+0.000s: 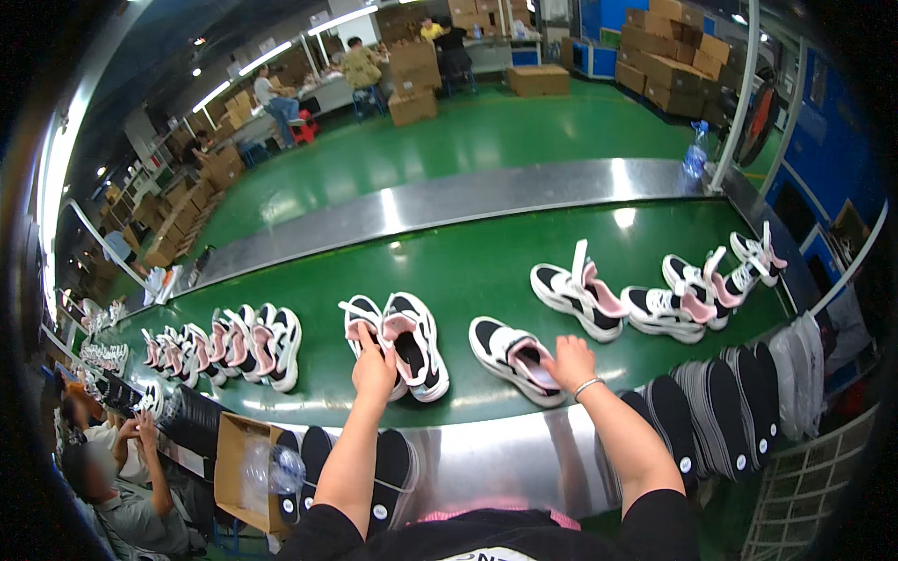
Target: The person places black insoles into white and pink sneakers by hand, reaching for components from a stack and inserting them into the shoes before placing the finished shoes onto a green conveyor belt.
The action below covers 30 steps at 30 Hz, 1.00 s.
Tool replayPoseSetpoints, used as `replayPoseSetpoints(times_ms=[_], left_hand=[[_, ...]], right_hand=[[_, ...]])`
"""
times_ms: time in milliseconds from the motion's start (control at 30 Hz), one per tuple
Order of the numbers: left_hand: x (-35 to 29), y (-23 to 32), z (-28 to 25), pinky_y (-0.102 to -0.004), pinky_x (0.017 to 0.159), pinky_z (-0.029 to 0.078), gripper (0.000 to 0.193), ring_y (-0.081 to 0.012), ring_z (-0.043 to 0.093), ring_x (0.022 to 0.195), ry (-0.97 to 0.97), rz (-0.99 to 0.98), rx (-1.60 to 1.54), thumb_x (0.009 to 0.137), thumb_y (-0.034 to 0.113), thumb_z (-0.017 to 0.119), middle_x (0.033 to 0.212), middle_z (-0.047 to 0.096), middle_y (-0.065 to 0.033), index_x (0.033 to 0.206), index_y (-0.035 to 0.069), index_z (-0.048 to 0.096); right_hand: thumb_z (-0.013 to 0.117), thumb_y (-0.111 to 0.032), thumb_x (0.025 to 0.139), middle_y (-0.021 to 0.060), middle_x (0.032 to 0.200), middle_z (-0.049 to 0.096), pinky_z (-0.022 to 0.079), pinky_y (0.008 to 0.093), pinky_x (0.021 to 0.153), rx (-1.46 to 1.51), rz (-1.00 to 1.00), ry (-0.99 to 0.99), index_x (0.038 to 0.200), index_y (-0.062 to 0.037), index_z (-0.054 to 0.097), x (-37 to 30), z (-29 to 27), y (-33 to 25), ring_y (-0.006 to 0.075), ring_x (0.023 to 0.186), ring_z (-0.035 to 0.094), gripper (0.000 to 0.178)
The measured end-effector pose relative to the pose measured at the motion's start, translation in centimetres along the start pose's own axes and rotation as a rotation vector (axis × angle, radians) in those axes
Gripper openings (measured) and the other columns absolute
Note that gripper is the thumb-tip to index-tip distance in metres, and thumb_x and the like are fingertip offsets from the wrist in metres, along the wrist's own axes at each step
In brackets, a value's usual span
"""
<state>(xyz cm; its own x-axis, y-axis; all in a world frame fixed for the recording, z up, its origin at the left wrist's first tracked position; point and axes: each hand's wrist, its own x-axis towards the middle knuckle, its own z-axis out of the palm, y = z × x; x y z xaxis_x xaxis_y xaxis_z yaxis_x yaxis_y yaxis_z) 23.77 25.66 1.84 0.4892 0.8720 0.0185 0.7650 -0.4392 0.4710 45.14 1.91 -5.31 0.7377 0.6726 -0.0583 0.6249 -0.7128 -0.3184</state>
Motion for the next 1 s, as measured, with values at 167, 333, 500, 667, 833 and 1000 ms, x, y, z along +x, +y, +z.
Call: replayPoseSetpoints(times_ms=[167,333,500,667,833,1000], left_hand=[[-1.8,1.0,3.3,-0.0415,0.077,0.042,0.054,-0.0359,0.052,0.088,0.131,0.385,-0.274,0.074,0.016,0.056,0.097,0.053,-0.0203,0.121,0.000,0.035],[-8.1,-1.7,5.8,-0.0396,0.084,0.040,0.049,-0.0354,0.049,0.099,-0.131,0.335,-0.248,0.077,0.022,0.055,0.110,0.050,-0.0199,0.118,0.000,0.040],[-10.7,-0.8,6.3,-0.0395,0.084,0.041,0.045,-0.0348,0.049,0.099,-0.279,0.334,-0.309,0.078,0.022,0.054,0.110,0.049,-0.0197,0.116,0.001,0.042],[-11.0,1.8,5.9,-0.0372,0.081,0.042,0.042,-0.0313,0.050,0.099,-0.408,0.373,-0.370,0.080,0.023,0.053,0.110,0.051,-0.0186,0.114,0.001,0.044],[-12.2,3.6,8.2,-0.0363,0.086,0.039,0.051,-0.0306,0.048,0.104,-0.530,0.316,-0.602,0.080,0.030,0.055,0.112,0.049,-0.0206,0.117,-0.001,0.041],[-16.0,5.0,10.7,-0.0428,0.098,0.025,0.076,-0.0392,0.031,0.116,-0.261,0.365,-0.529,0.071,0.043,0.061,0.123,0.035,-0.0262,0.122,-0.005,0.032]], right_hand=[[0.066,-0.030,0.063,0.0103,0.100,0.052,0.040,0.0417,0.078,-0.138,0.114,-0.154,0.080,-0.0093,0.066,3.5,3.1,1.7,0.0256,0.101,0.044,0.027],[0.068,-0.025,0.060,0.0104,0.109,0.045,0.033,0.0414,0.085,-0.251,0.061,0.109,0.071,-0.0089,0.067,4.8,0.6,2.2,0.0277,0.108,0.036,0.020],[0.046,-0.039,0.082,0.0138,0.129,0.033,0.025,0.0472,0.094,-0.404,0.149,0.119,0.088,-0.0110,0.068,6.9,2.0,9.2,0.0312,0.119,0.028,0.036],[0.050,-0.037,0.073,0.0094,0.079,0.063,0.034,0.0467,0.079,-0.462,0.011,-0.078,0.079,-0.0119,0.067,6.8,-0.7,6.9,0.0260,0.076,0.059,0.031],[0.053,-0.035,0.062,0.0117,0.077,0.064,0.040,0.0404,0.072,-0.298,-0.070,-0.346,0.073,-0.0104,0.067,1.3,-3.8,-0.1,0.0268,0.076,0.061,0.031],[0.052,-0.037,0.066,0.0121,0.071,0.063,0.045,0.0398,0.066,-0.272,-0.273,-0.424,0.069,-0.0088,0.066,-8.9,-4.8,-2.8,0.0266,0.071,0.061,0.031]])
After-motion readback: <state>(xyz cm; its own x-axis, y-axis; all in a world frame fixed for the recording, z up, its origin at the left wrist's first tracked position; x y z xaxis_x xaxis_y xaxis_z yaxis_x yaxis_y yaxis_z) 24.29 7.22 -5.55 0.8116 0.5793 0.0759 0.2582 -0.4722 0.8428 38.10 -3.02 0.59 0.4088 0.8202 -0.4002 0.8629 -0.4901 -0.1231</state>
